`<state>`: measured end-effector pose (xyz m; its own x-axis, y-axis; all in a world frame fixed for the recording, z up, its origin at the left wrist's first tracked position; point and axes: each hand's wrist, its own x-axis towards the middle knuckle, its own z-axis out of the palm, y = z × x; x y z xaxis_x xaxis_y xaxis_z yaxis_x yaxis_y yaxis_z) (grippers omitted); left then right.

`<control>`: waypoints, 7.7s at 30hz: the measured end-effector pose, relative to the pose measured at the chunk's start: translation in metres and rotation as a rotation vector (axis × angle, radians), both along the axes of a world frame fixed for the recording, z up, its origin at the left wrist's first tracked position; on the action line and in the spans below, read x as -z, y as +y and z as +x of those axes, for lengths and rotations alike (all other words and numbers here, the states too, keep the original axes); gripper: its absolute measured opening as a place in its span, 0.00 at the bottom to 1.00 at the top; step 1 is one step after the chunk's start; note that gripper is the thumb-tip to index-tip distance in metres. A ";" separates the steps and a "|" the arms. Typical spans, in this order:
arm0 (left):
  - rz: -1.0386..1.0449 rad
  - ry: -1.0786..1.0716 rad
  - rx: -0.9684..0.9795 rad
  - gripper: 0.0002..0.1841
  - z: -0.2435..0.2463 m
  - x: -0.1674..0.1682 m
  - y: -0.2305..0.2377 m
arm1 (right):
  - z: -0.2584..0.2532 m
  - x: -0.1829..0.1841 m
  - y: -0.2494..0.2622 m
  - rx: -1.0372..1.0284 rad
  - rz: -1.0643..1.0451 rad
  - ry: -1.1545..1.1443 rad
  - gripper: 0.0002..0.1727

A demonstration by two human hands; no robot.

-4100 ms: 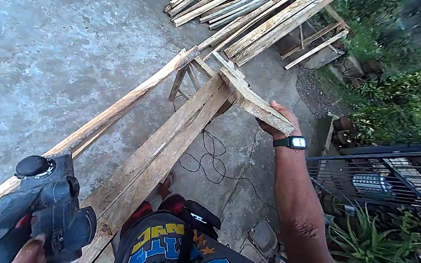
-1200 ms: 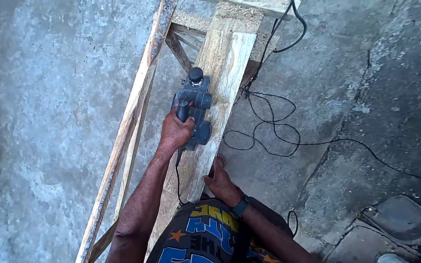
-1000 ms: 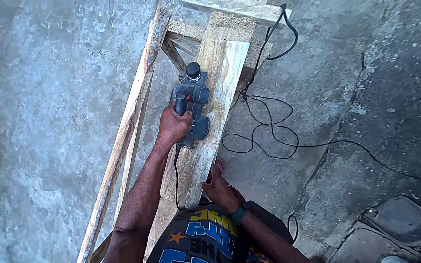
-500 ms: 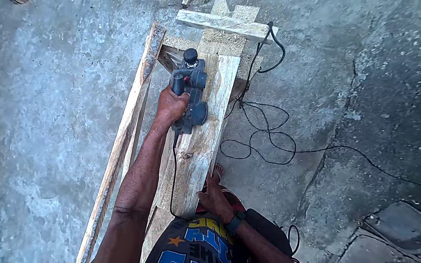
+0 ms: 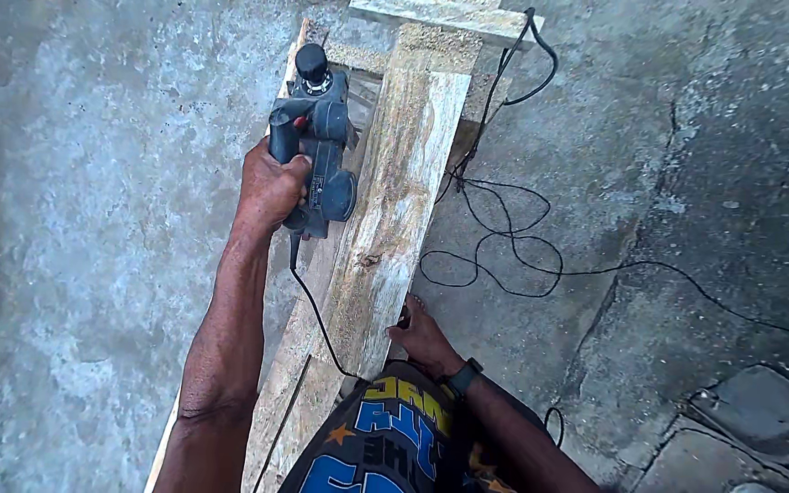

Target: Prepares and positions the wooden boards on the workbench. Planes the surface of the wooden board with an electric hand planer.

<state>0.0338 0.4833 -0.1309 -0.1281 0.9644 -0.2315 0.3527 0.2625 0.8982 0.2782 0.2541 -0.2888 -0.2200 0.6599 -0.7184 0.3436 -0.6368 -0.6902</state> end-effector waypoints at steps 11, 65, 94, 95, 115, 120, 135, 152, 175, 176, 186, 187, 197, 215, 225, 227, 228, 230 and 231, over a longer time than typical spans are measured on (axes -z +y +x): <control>-0.114 -0.147 -0.077 0.13 -0.068 0.018 -0.168 | -0.035 -0.002 -0.039 -0.024 -0.009 0.018 0.54; -0.185 -0.063 -0.024 0.12 0.025 0.069 -0.047 | -0.072 -0.012 -0.065 -0.110 -0.058 -0.043 0.65; -0.101 -0.237 -0.283 0.07 -0.057 0.019 -0.199 | -0.066 0.001 -0.090 0.078 -0.079 0.159 0.59; -0.116 -0.256 -0.293 0.07 -0.055 0.022 -0.213 | -0.062 0.001 -0.097 0.069 -0.078 0.194 0.54; -0.265 -0.119 -0.273 0.17 0.008 0.061 -0.224 | -0.075 0.011 -0.104 0.117 0.014 0.178 0.44; -0.255 -0.111 -0.231 0.16 0.018 0.061 -0.186 | -0.064 0.019 -0.091 -0.036 -0.083 0.151 0.32; -0.259 -0.076 -0.121 0.15 0.050 0.055 -0.082 | -0.059 0.012 -0.066 -0.255 -0.164 0.070 0.39; -0.143 -0.105 -0.097 0.08 0.058 0.064 0.072 | -0.060 0.027 -0.071 -0.298 -0.097 0.124 0.43; -0.132 -0.120 -0.235 0.14 -0.124 0.002 -0.255 | -0.064 -0.014 -0.040 0.288 -0.046 0.110 0.28; -0.147 -0.109 -0.224 0.15 -0.124 0.007 -0.271 | -0.062 -0.015 -0.030 0.296 -0.029 0.079 0.28; -0.297 0.006 0.021 0.17 -0.098 0.045 -0.330 | -0.067 -0.013 -0.019 0.377 0.094 0.006 0.37; -0.304 0.029 0.044 0.17 -0.093 0.047 -0.328 | -0.066 -0.013 -0.019 0.373 0.089 0.011 0.38; -0.312 0.074 0.133 0.16 -0.059 0.053 -0.241 | -0.059 -0.004 -0.011 0.216 0.162 -0.106 0.54; -0.202 0.060 0.151 0.15 -0.004 0.061 -0.040 | -0.051 0.004 -0.010 0.118 0.224 -0.125 0.55; -0.149 0.009 0.144 0.11 0.030 0.065 0.071 | -0.050 -0.010 -0.003 0.091 0.197 -0.120 0.54; -0.149 -0.006 0.141 0.10 0.037 0.062 0.094 | -0.049 -0.011 -0.002 0.077 0.215 -0.144 0.54; -0.145 -0.015 0.132 0.10 0.040 0.062 0.106 | -0.050 -0.012 -0.002 0.072 0.228 -0.154 0.53; -0.146 -0.027 0.102 0.09 0.043 0.062 0.125 | -0.051 -0.011 -0.004 0.063 0.229 -0.159 0.53; -0.146 -0.030 0.086 0.08 0.044 0.062 0.134 | -0.051 -0.011 -0.003 0.063 0.225 -0.164 0.53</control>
